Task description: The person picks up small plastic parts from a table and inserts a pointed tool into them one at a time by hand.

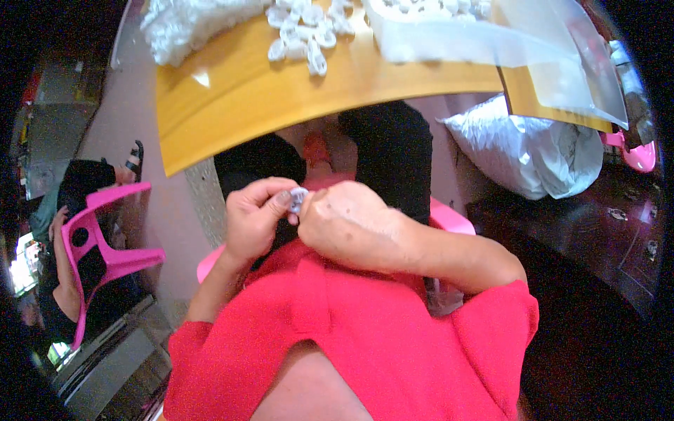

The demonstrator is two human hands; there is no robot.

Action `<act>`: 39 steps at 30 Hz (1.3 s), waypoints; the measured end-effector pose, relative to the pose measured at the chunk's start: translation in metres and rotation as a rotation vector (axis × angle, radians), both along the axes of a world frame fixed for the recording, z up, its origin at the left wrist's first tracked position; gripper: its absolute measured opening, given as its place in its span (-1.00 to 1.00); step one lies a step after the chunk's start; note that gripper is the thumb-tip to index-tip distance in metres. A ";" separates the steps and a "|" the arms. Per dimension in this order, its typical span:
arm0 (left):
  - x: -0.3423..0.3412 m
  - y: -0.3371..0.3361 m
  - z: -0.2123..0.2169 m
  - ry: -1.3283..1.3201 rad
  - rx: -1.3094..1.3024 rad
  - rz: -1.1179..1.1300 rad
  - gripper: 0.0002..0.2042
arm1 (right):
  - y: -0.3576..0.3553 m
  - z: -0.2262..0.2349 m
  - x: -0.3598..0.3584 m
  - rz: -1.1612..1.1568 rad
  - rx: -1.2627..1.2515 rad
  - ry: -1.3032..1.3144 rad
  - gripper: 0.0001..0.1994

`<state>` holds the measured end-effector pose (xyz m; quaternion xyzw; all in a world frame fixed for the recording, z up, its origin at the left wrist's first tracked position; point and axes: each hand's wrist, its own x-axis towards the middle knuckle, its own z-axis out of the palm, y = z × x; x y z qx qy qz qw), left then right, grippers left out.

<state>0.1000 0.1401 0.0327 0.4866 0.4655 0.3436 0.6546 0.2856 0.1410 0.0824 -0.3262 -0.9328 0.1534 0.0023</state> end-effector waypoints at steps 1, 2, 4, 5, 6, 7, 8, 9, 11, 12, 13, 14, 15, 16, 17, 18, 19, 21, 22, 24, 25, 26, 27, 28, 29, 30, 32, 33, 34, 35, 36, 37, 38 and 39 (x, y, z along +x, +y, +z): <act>0.000 0.004 0.005 0.008 0.039 0.001 -0.90 | 0.003 -0.002 0.002 -0.040 -0.022 0.051 -0.83; 0.000 0.012 0.010 0.016 0.079 0.002 -0.89 | 0.007 -0.005 0.004 -0.079 -0.043 0.104 -0.82; -0.004 0.035 0.021 0.122 0.256 0.039 -0.87 | 0.016 -0.009 0.007 -0.180 -0.053 0.177 -0.77; -0.003 0.049 0.033 0.128 0.321 0.114 -0.88 | 0.017 -0.009 0.010 -0.281 -0.005 0.299 -0.75; -0.006 0.069 0.041 0.151 0.428 0.175 -0.87 | 0.020 -0.009 0.014 -0.382 0.044 0.421 -0.72; -0.010 0.097 0.052 0.283 0.638 0.235 -0.86 | 0.023 -0.012 0.017 -0.411 0.108 0.498 -0.84; -0.014 0.129 0.061 0.305 0.817 0.340 -0.85 | 0.023 -0.019 0.020 -0.420 0.119 0.498 -0.84; -0.023 0.163 0.080 0.394 1.050 0.366 -0.87 | 0.021 -0.026 0.023 -0.419 0.082 0.493 -0.85; -0.031 0.222 0.115 0.519 1.169 0.584 -0.82 | 0.019 -0.035 0.023 -0.391 0.003 0.489 -0.74; -0.034 0.253 0.122 0.529 1.178 0.610 -0.80 | 0.019 -0.041 0.021 -0.377 -0.001 0.459 -0.74; -0.047 0.283 0.122 0.638 1.126 0.545 -0.78 | 0.019 -0.045 0.019 -0.357 -0.010 0.432 -0.74; -0.061 0.304 0.121 0.748 1.071 0.484 -0.77 | 0.018 -0.045 0.016 -0.338 -0.004 0.411 -0.74; -0.065 0.316 0.116 0.847 0.929 0.476 -0.73 | 0.019 -0.047 0.015 -0.327 -0.016 0.389 -0.74; -0.064 0.317 0.109 1.026 1.354 0.544 -0.74 | 0.019 -0.047 0.015 -0.317 -0.026 0.364 -0.74; -0.060 0.316 0.103 1.189 1.785 0.597 -0.74 | 0.020 -0.046 0.017 -0.310 -0.053 0.354 -0.75; -0.030 0.291 0.095 0.989 1.724 0.539 -0.75 | 0.023 -0.047 0.023 -0.334 -0.054 0.346 -0.75; -0.014 0.263 0.080 0.850 1.566 0.448 -0.78 | 0.024 -0.047 0.026 -0.341 -0.063 0.363 -0.75; 0.006 0.221 0.040 0.558 1.342 0.232 -0.84 | 0.026 -0.049 0.027 -0.340 -0.076 0.385 -0.75; 0.016 0.201 0.025 0.529 1.105 0.181 -0.81 | 0.028 -0.051 0.028 -0.343 -0.055 0.396 -0.74; 0.021 0.187 -0.001 0.616 0.886 0.105 -0.65 | 0.033 -0.047 0.028 -0.336 -0.009 0.410 -0.88; 0.022 0.186 -0.009 0.666 0.901 0.080 -0.63 | 0.033 -0.047 0.028 -0.334 -0.011 0.409 -0.88; 0.021 0.186 -0.014 0.716 0.916 0.054 -0.61 | 0.033 -0.049 0.028 -0.336 -0.013 0.418 -0.84; 0.019 0.187 -0.017 0.714 0.957 0.033 -0.61 | 0.032 -0.050 0.027 -0.339 -0.015 0.426 -0.74; 0.020 0.188 -0.018 0.710 0.955 0.033 -0.61 | 0.032 -0.051 0.027 -0.340 -0.016 0.422 -0.74; 0.021 0.189 -0.020 0.702 1.005 0.029 -0.63 | 0.031 -0.052 0.027 -0.341 -0.016 0.427 -0.75; 0.021 0.191 -0.022 0.694 1.056 0.026 -0.66 | 0.031 -0.052 0.027 -0.341 -0.015 0.432 -0.75; 0.019 0.193 -0.028 0.677 1.062 0.034 -0.69 | 0.029 -0.053 0.026 -0.335 -0.006 0.447 -0.75; 0.017 0.192 -0.031 0.662 1.068 0.039 -0.72 | 0.028 -0.053 0.025 -0.332 0.002 0.466 -0.75; 0.016 0.190 -0.030 0.662 1.067 0.042 -0.72 | 0.029 -0.050 0.025 -0.329 0.003 0.464 -0.75; 0.016 0.186 -0.030 0.606 1.000 0.090 -0.76 | 0.028 -0.046 0.025 -0.348 -0.016 0.495 -0.83; 0.015 0.181 -0.029 0.551 0.930 0.138 -0.78 | 0.028 -0.044 0.025 -0.366 -0.036 0.525 -0.89; 0.016 0.174 -0.027 0.546 0.924 0.133 -0.78 | 0.028 -0.048 0.024 -0.413 -0.067 0.674 -0.89; 0.017 0.164 -0.022 0.518 0.942 0.152 -0.79 | 0.029 -0.051 0.023 -0.468 -0.098 0.823 -0.90; 0.019 0.152 -0.017 0.489 0.956 0.170 -0.80 | 0.028 -0.045 0.023 -0.573 -0.201 0.935 -0.88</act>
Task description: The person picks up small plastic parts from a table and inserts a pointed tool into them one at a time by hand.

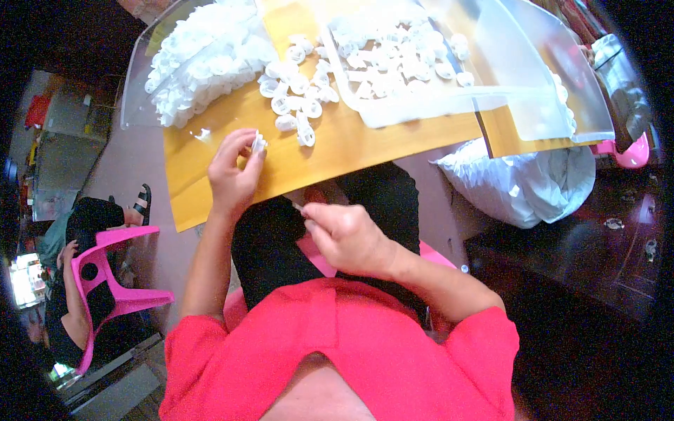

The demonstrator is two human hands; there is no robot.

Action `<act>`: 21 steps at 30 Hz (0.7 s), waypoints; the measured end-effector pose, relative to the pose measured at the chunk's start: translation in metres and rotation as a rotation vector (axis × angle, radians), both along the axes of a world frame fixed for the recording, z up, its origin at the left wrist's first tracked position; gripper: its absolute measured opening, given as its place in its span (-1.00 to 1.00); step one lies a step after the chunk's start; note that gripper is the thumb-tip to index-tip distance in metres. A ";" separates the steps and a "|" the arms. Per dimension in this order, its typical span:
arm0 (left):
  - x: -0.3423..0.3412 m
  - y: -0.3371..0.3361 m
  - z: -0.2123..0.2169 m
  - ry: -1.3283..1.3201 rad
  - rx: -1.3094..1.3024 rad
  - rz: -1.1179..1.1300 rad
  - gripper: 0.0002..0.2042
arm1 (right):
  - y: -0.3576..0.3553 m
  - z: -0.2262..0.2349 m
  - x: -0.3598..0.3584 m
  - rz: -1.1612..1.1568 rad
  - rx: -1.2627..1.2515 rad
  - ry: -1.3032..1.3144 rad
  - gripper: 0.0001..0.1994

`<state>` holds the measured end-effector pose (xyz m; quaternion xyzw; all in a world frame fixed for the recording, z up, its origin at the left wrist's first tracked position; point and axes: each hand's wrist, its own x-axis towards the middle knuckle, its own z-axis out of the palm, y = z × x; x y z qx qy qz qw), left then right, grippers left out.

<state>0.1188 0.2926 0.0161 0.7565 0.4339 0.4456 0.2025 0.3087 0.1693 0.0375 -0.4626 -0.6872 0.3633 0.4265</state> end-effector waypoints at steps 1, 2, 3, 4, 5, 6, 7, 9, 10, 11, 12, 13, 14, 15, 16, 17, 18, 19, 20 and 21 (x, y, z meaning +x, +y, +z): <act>0.000 -0.017 0.007 -0.017 0.002 -0.067 -0.79 | 0.000 0.011 0.001 -0.018 -0.213 0.099 -0.85; 0.003 -0.037 0.015 -0.021 0.010 -0.127 -0.78 | 0.002 0.009 0.001 -0.037 -0.317 0.224 -0.81; 0.009 -0.052 0.019 -0.028 0.014 -0.188 -0.77 | 0.003 0.007 0.002 -0.056 -0.459 0.340 -0.79; 0.009 -0.065 0.019 -0.010 0.055 -0.240 -0.74 | 0.007 0.022 0.004 -0.028 -0.650 0.382 -0.78; 0.012 -0.074 0.019 -0.024 0.038 -0.276 -0.73 | 0.009 0.026 0.003 -0.018 -0.693 0.501 -0.78; 0.015 -0.083 0.018 -0.039 0.021 -0.310 -0.72 | 0.009 0.025 0.002 0.005 -0.691 0.520 -0.78; 0.018 -0.088 0.018 -0.048 0.004 -0.310 -0.68 | 0.010 0.023 0.004 0.011 -0.725 0.451 -0.79; 0.019 -0.095 0.018 -0.020 0.008 -0.269 -0.66 | 0.008 0.019 0.005 0.012 -0.713 0.452 -0.82; 0.018 -0.097 0.017 -0.075 -0.063 -0.289 -0.65 | 0.009 0.017 0.006 0.020 -0.715 0.471 -0.82; 0.021 -0.104 0.016 -0.353 -0.271 -0.295 -0.66 | 0.010 0.016 0.006 0.028 -0.715 0.490 -0.83; 0.024 -0.110 0.015 -0.630 -0.475 -0.294 -0.67 | 0.011 0.022 0.006 0.025 -0.724 0.460 -0.85; 0.019 -0.110 0.014 -0.673 -0.587 -0.297 -0.69 | 0.009 0.020 0.005 0.022 -0.731 0.458 -0.85; 0.018 -0.110 0.014 -0.718 -0.689 -0.285 -0.70 | 0.006 0.017 0.003 0.002 -0.718 0.488 -0.85; 0.018 -0.112 0.010 -0.721 -0.693 -0.284 -0.70 | 0.004 0.016 0.002 -0.018 -0.703 0.516 -0.85; 0.017 -0.115 0.004 -0.766 -0.732 -0.278 -0.71 | 0.002 0.015 0.001 -0.014 -0.707 0.514 -0.85; 0.017 -0.118 0.000 -0.812 -0.770 -0.271 -0.71 | 0.001 0.015 -0.001 -0.025 -0.677 0.485 -0.85; 0.019 -0.119 -0.002 -0.818 -0.774 -0.220 -0.71 | 0.000 0.015 -0.002 -0.036 -0.647 0.456 -0.85; 0.019 -0.121 -0.004 -0.822 -0.772 -0.215 -0.71 | -0.001 0.015 -0.003 -0.032 -0.650 0.452 -0.85; 0.018 -0.122 -0.008 -0.896 -0.828 -0.222 -0.71 | -0.001 0.016 -0.004 -0.047 -0.627 0.420 -0.84; 0.018 -0.123 -0.010 -0.970 -0.882 -0.228 -0.71 | -0.002 0.016 -0.005 -0.062 -0.605 0.388 -0.83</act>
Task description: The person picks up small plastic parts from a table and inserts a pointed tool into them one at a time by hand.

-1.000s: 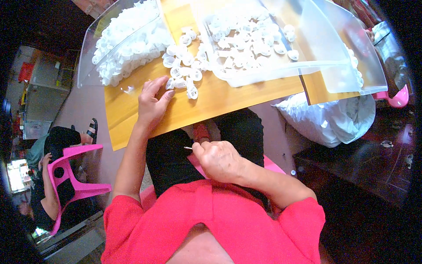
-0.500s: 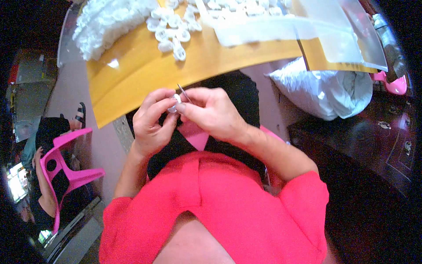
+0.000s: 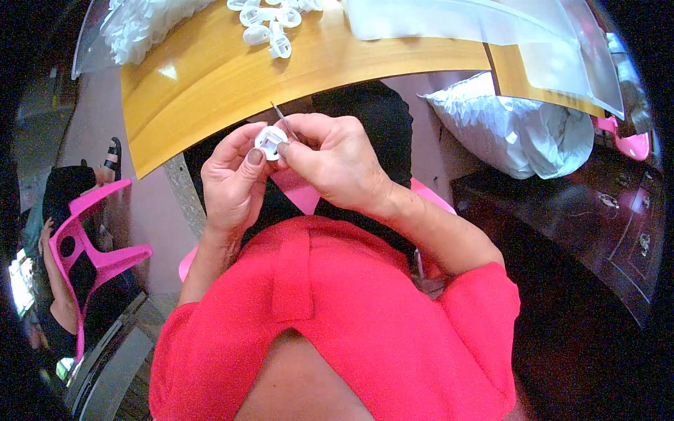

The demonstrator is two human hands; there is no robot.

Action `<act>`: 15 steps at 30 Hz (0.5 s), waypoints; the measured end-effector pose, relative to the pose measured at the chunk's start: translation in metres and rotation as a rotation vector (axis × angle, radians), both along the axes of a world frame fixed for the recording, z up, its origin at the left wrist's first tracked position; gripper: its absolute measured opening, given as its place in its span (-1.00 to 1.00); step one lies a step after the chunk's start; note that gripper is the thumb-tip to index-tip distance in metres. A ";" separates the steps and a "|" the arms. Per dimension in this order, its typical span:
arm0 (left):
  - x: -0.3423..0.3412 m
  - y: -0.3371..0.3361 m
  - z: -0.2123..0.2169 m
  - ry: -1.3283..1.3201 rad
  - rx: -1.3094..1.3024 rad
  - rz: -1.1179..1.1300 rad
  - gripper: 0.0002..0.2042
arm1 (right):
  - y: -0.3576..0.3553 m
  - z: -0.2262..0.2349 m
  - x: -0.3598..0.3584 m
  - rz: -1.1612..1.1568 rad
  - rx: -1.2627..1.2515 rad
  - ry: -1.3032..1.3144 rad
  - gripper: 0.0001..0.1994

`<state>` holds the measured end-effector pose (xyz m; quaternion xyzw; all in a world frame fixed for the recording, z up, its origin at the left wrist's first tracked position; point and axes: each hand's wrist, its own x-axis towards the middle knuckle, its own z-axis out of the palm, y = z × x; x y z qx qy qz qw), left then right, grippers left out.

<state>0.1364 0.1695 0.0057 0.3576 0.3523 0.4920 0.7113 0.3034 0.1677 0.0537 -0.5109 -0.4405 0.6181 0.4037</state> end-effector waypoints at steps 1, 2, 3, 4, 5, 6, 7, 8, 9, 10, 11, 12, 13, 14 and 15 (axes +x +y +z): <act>-0.001 0.000 0.002 -0.003 -0.004 0.007 -0.71 | -0.001 0.000 -0.001 0.007 -0.004 -0.003 -0.83; -0.002 0.001 0.006 -0.035 0.011 -0.005 -0.71 | -0.002 -0.001 -0.001 0.009 0.067 -0.031 -0.83; -0.004 0.001 0.008 -0.067 0.026 -0.016 -0.71 | -0.002 -0.003 -0.002 0.012 0.137 -0.059 -0.82; -0.007 0.003 0.008 -0.015 0.054 0.044 -0.71 | -0.002 -0.010 0.000 0.045 0.267 -0.142 -0.78; -0.012 0.004 0.008 0.019 0.073 0.044 -0.70 | -0.002 -0.012 0.002 0.055 0.263 -0.143 -0.78; -0.017 0.006 0.009 0.054 0.091 0.045 -0.70 | -0.002 -0.013 0.004 0.101 0.443 -0.289 -0.73; -0.020 0.007 0.010 0.024 0.071 0.048 -0.68 | -0.001 -0.015 0.004 0.147 0.626 -0.431 -0.67; -0.023 0.006 0.010 0.026 0.068 0.060 -0.68 | -0.001 -0.017 0.003 0.178 0.665 -0.430 -0.60; -0.026 0.006 0.010 0.010 0.073 0.051 -0.68 | -0.001 -0.018 0.004 0.244 0.700 -0.467 -0.57; -0.028 0.005 0.010 -0.010 0.078 0.037 -0.68 | -0.002 -0.017 0.005 0.305 0.734 -0.509 -0.54; -0.029 0.005 0.011 -0.011 0.075 0.042 -0.68 | -0.003 -0.017 0.003 0.322 0.745 -0.521 -0.48; -0.029 0.004 0.012 -0.021 0.063 0.044 -0.68 | -0.003 -0.016 0.002 0.327 0.744 -0.520 -0.48; -0.029 0.003 0.013 -0.029 0.051 0.047 -0.68 | -0.003 -0.016 0.001 0.368 0.744 -0.564 -0.51; -0.030 0.003 0.012 -0.030 0.048 0.050 -0.68 | -0.003 -0.016 0.001 0.409 0.745 -0.608 -0.52; -0.030 0.002 0.012 -0.037 0.049 0.047 -0.69 | -0.003 -0.016 0.000 0.413 0.743 -0.607 -0.52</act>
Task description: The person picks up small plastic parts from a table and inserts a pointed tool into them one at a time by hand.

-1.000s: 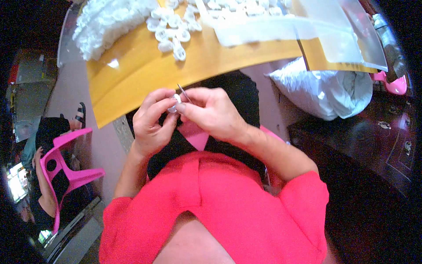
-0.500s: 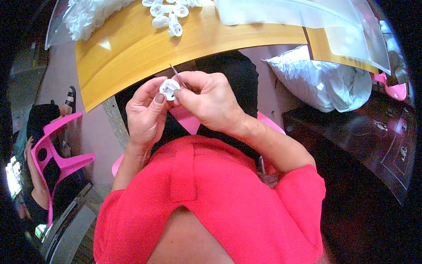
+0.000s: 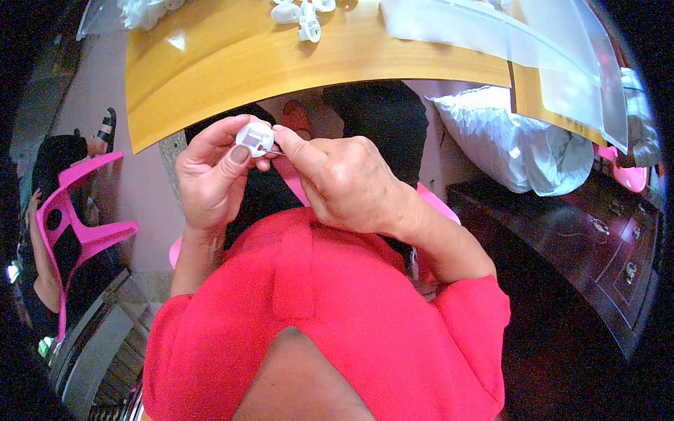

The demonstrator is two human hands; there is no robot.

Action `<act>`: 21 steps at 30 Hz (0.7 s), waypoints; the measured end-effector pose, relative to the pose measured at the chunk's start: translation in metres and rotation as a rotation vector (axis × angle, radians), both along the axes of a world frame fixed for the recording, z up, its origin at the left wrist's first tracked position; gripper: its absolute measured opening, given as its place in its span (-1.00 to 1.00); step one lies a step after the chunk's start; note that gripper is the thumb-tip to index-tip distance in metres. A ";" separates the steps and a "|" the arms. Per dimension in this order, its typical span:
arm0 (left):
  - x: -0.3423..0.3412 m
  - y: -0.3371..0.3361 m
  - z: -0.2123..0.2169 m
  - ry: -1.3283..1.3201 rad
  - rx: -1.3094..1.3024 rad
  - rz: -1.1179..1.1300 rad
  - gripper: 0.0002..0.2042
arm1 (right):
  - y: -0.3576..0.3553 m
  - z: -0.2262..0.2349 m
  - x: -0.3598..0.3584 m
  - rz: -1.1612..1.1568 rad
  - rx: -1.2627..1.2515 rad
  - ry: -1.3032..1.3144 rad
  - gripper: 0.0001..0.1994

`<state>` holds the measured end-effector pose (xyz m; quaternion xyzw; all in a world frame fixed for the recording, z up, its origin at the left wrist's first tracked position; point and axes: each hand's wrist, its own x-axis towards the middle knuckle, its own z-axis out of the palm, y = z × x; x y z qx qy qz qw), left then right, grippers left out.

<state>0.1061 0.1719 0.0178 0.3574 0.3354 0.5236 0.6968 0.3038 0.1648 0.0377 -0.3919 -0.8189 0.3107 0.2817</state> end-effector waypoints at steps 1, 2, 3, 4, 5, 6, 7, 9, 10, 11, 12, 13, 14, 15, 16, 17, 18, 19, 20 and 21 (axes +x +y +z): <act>0.000 0.000 0.000 -0.006 0.002 -0.003 -0.69 | 0.000 0.000 0.000 0.003 0.011 -0.008 -0.52; -0.001 -0.001 -0.001 -0.007 0.000 -0.002 -0.69 | 0.000 0.000 -0.001 0.004 0.022 -0.016 -0.52; -0.001 -0.001 -0.001 0.002 0.016 -0.011 -0.70 | 0.000 -0.001 -0.001 0.005 0.021 -0.017 -0.52; -0.001 -0.001 -0.001 0.011 0.031 -0.022 -0.70 | -0.001 0.000 -0.002 -0.009 0.014 -0.015 -0.49; 0.000 -0.001 0.000 0.011 0.030 -0.023 -0.70 | -0.002 0.000 -0.002 -0.024 0.007 -0.012 -0.44; 0.001 -0.002 0.001 0.019 0.028 -0.021 -0.71 | -0.002 0.000 -0.002 -0.025 0.006 -0.013 -0.44; 0.001 -0.002 0.001 0.028 0.026 -0.018 -0.71 | -0.002 -0.001 -0.002 -0.020 -0.002 -0.009 -0.45; 0.000 -0.003 0.001 0.031 0.033 -0.028 -0.71 | -0.001 -0.001 -0.001 -0.016 -0.011 -0.006 -0.46; 0.000 -0.002 0.000 0.035 0.041 -0.038 -0.72 | -0.001 -0.001 -0.001 -0.010 -0.015 0.007 -0.46; 0.000 -0.002 0.000 0.035 0.042 -0.038 -0.72 | -0.001 -0.001 -0.001 -0.004 -0.020 0.019 -0.47; -0.001 -0.002 -0.001 0.031 0.043 -0.044 -0.73 | -0.001 -0.001 -0.001 -0.004 -0.019 0.019 -0.47; -0.001 -0.002 -0.001 0.028 0.044 -0.050 -0.73 | -0.001 -0.001 -0.001 -0.010 -0.018 0.014 -0.47; -0.001 -0.002 -0.002 0.028 0.045 -0.050 -0.73 | -0.001 -0.001 -0.001 -0.016 -0.018 0.010 -0.48; -0.001 -0.003 -0.003 0.031 0.049 -0.050 -0.74 | -0.001 -0.002 0.000 -0.016 -0.017 0.010 -0.48; -0.001 -0.003 -0.003 0.034 0.052 -0.051 -0.74 | -0.001 -0.002 0.000 -0.013 -0.051 0.049 -0.48; 0.000 -0.002 -0.002 0.034 0.052 -0.051 -0.74 | 0.000 -0.002 0.000 -0.010 -0.085 0.089 -0.49; 0.000 -0.002 -0.002 0.035 0.055 -0.045 -0.75 | 0.000 -0.002 0.000 -0.011 -0.085 0.088 -0.49; 0.000 -0.002 -0.002 0.036 0.058 -0.040 -0.75 | -0.001 -0.002 0.000 -0.016 -0.117 0.126 -0.49; 0.001 -0.003 -0.002 0.036 0.058 -0.041 -0.75 | -0.001 -0.002 0.000 -0.021 -0.150 0.163 -0.49; 0.001 -0.003 -0.003 0.040 0.048 -0.039 -0.75 | -0.001 -0.001 -0.001 -0.022 -0.150 0.162 -0.49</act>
